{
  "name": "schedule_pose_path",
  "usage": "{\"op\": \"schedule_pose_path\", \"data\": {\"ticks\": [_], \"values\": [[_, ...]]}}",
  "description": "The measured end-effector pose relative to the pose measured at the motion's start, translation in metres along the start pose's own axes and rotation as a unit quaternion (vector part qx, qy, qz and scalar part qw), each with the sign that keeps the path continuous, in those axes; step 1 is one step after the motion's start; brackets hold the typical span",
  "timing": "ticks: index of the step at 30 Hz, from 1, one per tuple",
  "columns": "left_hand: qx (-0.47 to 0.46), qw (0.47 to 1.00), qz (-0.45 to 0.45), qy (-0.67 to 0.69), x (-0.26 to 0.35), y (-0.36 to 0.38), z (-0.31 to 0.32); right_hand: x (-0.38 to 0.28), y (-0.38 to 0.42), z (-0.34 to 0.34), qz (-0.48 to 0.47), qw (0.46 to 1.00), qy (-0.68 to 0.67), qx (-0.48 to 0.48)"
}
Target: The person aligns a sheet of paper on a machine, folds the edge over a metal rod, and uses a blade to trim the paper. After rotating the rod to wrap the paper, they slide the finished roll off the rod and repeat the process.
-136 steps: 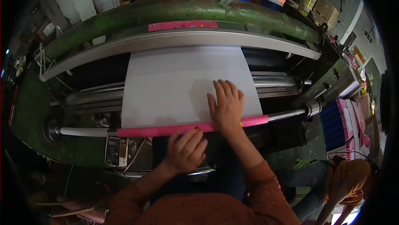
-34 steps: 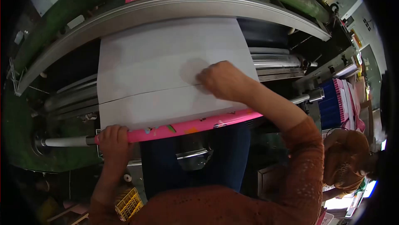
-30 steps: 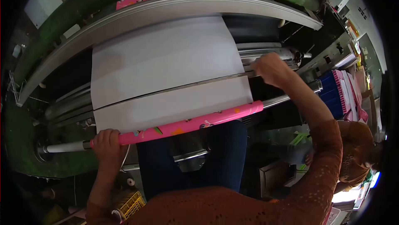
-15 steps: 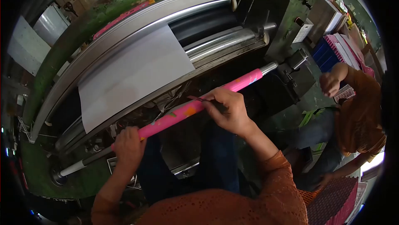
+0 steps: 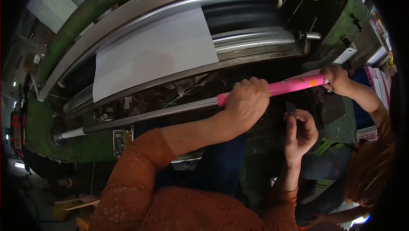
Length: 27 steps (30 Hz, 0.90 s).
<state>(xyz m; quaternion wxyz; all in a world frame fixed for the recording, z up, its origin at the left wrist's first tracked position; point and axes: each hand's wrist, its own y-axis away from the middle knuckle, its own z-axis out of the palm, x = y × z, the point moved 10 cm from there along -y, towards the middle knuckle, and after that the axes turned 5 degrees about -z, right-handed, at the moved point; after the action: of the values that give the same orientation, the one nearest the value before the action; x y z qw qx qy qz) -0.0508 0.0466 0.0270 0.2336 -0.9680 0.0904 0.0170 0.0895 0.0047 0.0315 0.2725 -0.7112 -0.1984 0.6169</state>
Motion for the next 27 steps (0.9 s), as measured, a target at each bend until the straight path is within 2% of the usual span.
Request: {"op": "schedule_pose_path", "data": {"ticks": [3,5,6,8,9,11,12,13,14,16,17,18,19,20,21,22,23,25,26,27], "values": [[0.033,0.999,-0.015,0.031,0.053,-0.041,0.018,0.001,0.001,-0.042,-0.005,0.997,0.026,0.066],[0.009,1.0,-0.023,0.013,0.086,-0.068,0.029,0.007,0.008,-0.073,-0.001,0.99,0.032,0.137],[-0.014,1.0,0.002,0.005,0.103,-0.078,0.036,0.009,0.009,-0.085,0.006,0.987,0.047,0.156],[0.002,0.999,0.037,0.039,0.127,-0.095,0.037,0.011,0.008,-0.096,0.02,0.981,0.057,0.187],[-0.019,0.996,0.042,0.073,0.14,-0.103,0.042,0.008,0.004,-0.093,0.015,0.982,0.056,0.182],[0.032,0.979,0.079,0.187,0.152,-0.107,0.034,-0.006,-0.01,-0.081,-0.016,0.979,0.072,0.188],[0.139,0.975,0.093,0.148,0.147,-0.089,0.012,-0.014,-0.016,-0.071,-0.035,0.98,0.066,0.183],[0.181,0.959,0.124,0.179,0.129,-0.068,-0.014,-0.024,-0.024,-0.057,-0.04,0.981,0.049,0.181],[0.198,0.946,0.115,0.229,0.111,-0.049,-0.026,-0.033,-0.029,-0.041,-0.041,0.982,0.033,0.18],[0.206,0.931,0.173,0.249,0.076,0.006,-0.047,-0.039,-0.046,0.0,-0.033,0.991,-0.021,0.127],[0.181,0.922,0.187,0.286,0.056,0.037,-0.041,-0.045,-0.057,0.03,-0.029,0.993,-0.054,0.1],[0.152,0.911,0.2,0.326,0.035,0.07,-0.034,-0.055,-0.071,0.067,-0.021,0.996,-0.077,0.031],[0.11,0.919,0.188,0.329,0.006,0.099,-0.031,-0.063,-0.082,0.103,-0.02,0.992,-0.127,-0.011],[-0.094,0.925,0.151,0.335,-0.012,0.124,0.006,-0.072,-0.095,0.138,-0.026,0.988,-0.134,-0.068],[-0.084,0.901,0.065,0.421,-0.055,0.147,0.016,-0.082,-0.111,0.171,-0.046,0.988,-0.115,-0.094],[-0.117,0.881,-0.041,0.457,-0.098,0.167,0.023,-0.093,-0.126,0.205,-0.074,0.978,-0.157,-0.119],[-0.149,0.847,-0.146,0.489,-0.136,0.19,0.033,-0.102,-0.143,0.236,-0.042,0.982,-0.135,-0.125],[-0.054,0.75,-0.315,0.579,-0.207,0.241,0.055,-0.121,-0.185,0.291,-0.092,0.986,-0.052,-0.133],[-0.085,0.71,-0.35,0.605,-0.239,0.271,0.086,-0.127,-0.204,0.316,-0.106,0.985,-0.004,-0.135],[-0.035,0.637,-0.397,0.66,-0.263,0.291,0.092,-0.132,-0.217,0.335,-0.12,0.982,0.042,-0.139]]}}
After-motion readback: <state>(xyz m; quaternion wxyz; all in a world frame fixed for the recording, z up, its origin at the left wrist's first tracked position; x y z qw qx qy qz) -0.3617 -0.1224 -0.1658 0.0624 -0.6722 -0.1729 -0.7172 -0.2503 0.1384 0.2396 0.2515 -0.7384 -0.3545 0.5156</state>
